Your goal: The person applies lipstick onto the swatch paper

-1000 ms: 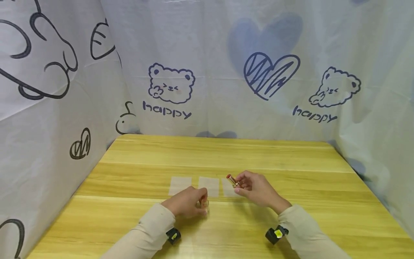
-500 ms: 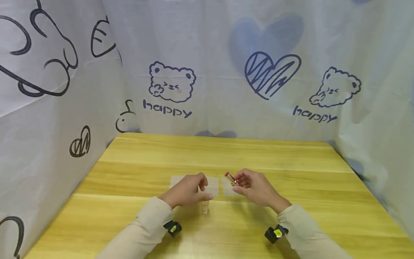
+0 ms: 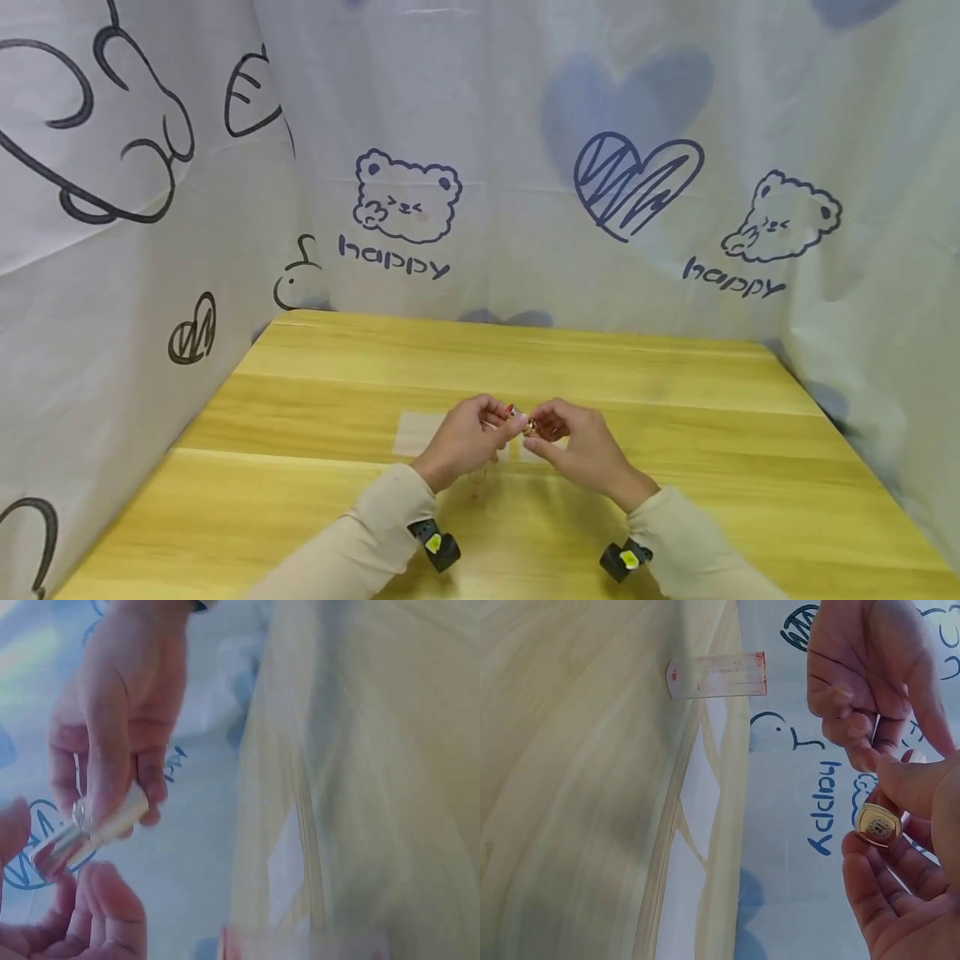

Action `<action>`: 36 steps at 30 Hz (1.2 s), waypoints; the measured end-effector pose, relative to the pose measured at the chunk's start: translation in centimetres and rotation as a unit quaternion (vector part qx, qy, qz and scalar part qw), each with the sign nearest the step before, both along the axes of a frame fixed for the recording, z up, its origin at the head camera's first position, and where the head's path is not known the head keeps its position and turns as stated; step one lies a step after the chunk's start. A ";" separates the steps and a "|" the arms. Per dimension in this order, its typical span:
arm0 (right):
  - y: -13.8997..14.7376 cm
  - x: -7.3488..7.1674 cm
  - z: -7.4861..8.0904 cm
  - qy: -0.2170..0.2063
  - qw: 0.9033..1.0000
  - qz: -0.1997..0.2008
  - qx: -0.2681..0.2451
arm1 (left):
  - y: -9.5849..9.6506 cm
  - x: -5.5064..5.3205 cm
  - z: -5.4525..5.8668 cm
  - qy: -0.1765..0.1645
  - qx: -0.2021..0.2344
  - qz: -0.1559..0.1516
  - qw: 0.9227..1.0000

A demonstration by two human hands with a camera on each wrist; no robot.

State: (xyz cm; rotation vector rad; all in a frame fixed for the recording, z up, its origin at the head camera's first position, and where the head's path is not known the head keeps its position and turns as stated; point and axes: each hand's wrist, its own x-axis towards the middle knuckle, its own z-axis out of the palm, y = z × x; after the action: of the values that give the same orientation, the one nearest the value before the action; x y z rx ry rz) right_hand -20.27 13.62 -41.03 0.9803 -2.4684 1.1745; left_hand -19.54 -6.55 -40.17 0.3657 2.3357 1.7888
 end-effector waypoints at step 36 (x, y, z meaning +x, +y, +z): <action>-1.5 0.0 -0.7 0.282 0.956 -0.085 0.004 | 3.1 -0.1 0.1 -0.062 0.146 0.186 0.970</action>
State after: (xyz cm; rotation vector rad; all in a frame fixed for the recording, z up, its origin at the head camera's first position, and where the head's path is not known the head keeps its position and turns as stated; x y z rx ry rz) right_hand -20.31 12.10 -41.73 0.9245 -2.0468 0.7022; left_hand -19.60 -3.48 -40.04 -0.1586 2.1637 2.2594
